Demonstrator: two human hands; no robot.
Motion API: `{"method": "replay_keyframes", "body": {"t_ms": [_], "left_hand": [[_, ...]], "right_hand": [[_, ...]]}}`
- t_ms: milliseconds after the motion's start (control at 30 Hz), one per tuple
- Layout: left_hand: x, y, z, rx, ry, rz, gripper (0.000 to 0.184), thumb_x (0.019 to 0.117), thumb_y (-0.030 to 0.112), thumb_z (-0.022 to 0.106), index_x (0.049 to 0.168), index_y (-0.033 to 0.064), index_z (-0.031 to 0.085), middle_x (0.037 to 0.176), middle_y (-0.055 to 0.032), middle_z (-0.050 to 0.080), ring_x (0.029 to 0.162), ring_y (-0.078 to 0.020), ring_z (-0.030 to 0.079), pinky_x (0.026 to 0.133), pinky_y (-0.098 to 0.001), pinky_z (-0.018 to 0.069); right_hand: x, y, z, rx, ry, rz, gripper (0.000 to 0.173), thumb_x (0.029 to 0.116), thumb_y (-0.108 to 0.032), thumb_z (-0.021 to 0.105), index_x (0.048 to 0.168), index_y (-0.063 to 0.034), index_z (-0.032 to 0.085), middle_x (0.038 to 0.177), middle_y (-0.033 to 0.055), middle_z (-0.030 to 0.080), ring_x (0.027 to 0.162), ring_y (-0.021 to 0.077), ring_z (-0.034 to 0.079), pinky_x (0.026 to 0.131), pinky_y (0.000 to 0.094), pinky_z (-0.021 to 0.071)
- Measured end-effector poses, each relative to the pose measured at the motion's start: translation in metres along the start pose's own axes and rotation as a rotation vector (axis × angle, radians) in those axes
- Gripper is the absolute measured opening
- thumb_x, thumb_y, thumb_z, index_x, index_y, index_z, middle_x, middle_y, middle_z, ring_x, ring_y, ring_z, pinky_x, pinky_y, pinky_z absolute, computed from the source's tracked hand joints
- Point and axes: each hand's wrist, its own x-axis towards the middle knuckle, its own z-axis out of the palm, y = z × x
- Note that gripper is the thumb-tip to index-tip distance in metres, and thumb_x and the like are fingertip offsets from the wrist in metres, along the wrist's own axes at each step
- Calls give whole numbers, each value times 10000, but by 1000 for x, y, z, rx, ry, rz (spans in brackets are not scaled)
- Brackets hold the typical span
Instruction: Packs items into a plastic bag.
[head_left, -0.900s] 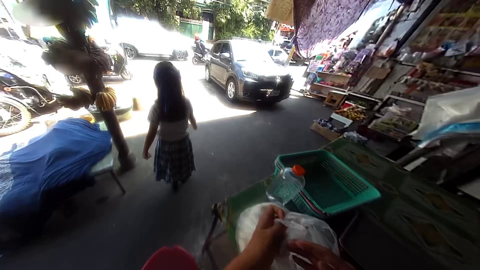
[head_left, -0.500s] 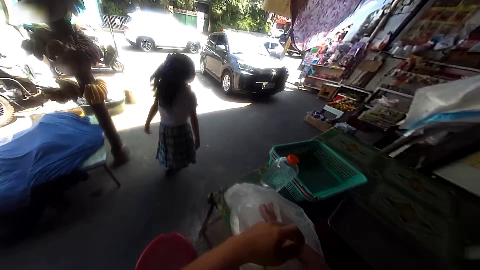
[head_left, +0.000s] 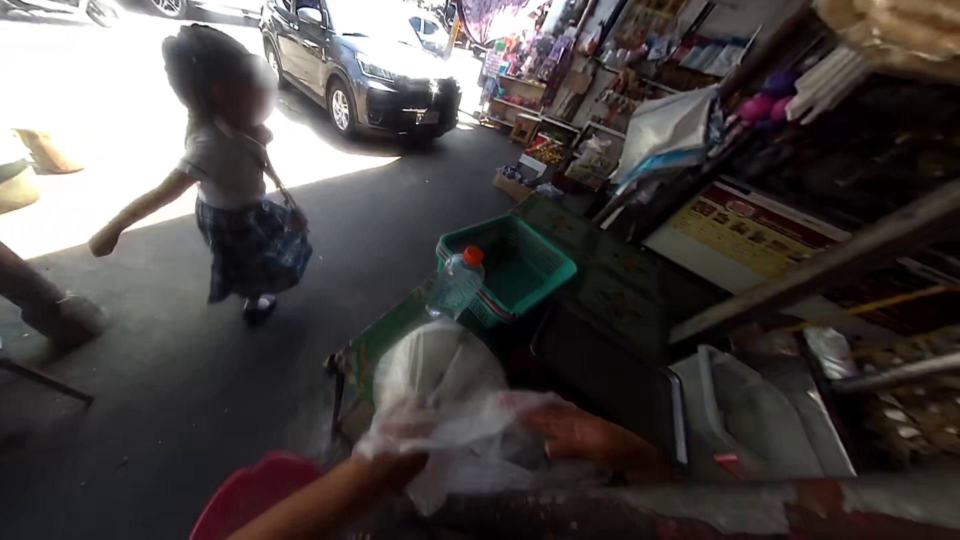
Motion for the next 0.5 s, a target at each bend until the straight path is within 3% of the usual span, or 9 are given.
{"method": "replay_keyframes", "body": {"t_ms": [67, 100, 133, 200, 267, 333, 400, 433, 500], "left_hand": [[3, -14, 9, 107, -56, 225, 185, 939, 1, 561, 1027, -16, 722, 1090, -210, 697, 1136, -403, 633, 974, -577, 494], [1, -15, 11, 111, -83, 327, 151, 896, -72, 590, 960, -41, 723, 1051, -216, 702, 1164, -433, 606, 984, -575, 482], [-4, -15, 13, 123, -110, 385, 142, 875, -97, 606, 937, -40, 720, 1060, -203, 712, 1224, -441, 576, 1024, -571, 458], [-17, -17, 16, 148, -163, 390, 153, 891, -94, 598, 983, -34, 705, 1066, -193, 721, 1271, -442, 556, 1073, -557, 428], [-24, -22, 17, 167, -199, 308, 192, 887, -69, 587, 1043, -15, 686, 1023, -179, 726, 1240, -423, 577, 1063, -565, 410], [-25, -22, 15, 165, -234, 259, 240, 885, -55, 575, 1095, -4, 678, 1016, -174, 722, 1188, -410, 593, 997, -581, 413], [-22, -20, 17, 178, -199, 345, 179, 875, -53, 591, 1016, -9, 690, 993, -163, 715, 1148, -400, 606, 932, -563, 450], [-20, -18, 22, 173, -162, 422, 134, 865, -54, 608, 950, -8, 701, 996, -154, 714, 1155, -392, 607, 930, -546, 471], [-17, -12, 30, 135, -169, 485, 93, 872, -61, 616, 877, -23, 701, 1035, -173, 704, 1194, -393, 596, 979, -525, 487]], "right_hand": [[28, 14, -15, 137, 299, -54, 867, 940, -501, 647, 1584, -56, 274, 1621, 75, 360, 1428, 197, 450, 1128, 404, 454], [42, 24, -23, 103, 478, 26, 815, 971, -416, 595, 1603, -58, 228, 1641, 111, 309, 1438, 214, 429, 1131, 407, 443], [52, 34, -29, 65, 645, 138, 695, 1016, -290, 547, 1594, -34, 255, 1626, 171, 317, 1417, 254, 454, 1122, 421, 446], [59, 41, -33, 16, 911, 296, 449, 1062, -164, 497, 1468, 22, 453, 1461, 219, 512, 1234, 275, 605, 983, 424, 530], [49, 23, -32, -90, 978, 145, 275, 1028, -76, 490, 1244, 42, 614, 1182, 135, 671, 964, 165, 685, 791, 315, 581], [38, 2, -24, -145, 800, -194, 196, 968, -19, 504, 1002, -28, 698, 954, -28, 727, 780, 31, 672, 683, 210, 575], [42, -18, -9, -129, 351, -344, 241, 989, -67, 505, 945, -102, 740, 964, -83, 729, 827, 2, 674, 739, 205, 584], [51, -21, 2, -128, 121, -330, 256, 991, -59, 490, 947, -81, 741, 980, -52, 729, 880, 25, 682, 801, 228, 585], [75, -11, 27, -218, -191, -190, 249, 985, -3, 491, 1002, 35, 737, 1040, 98, 730, 1010, 140, 682, 942, 318, 546]]}}
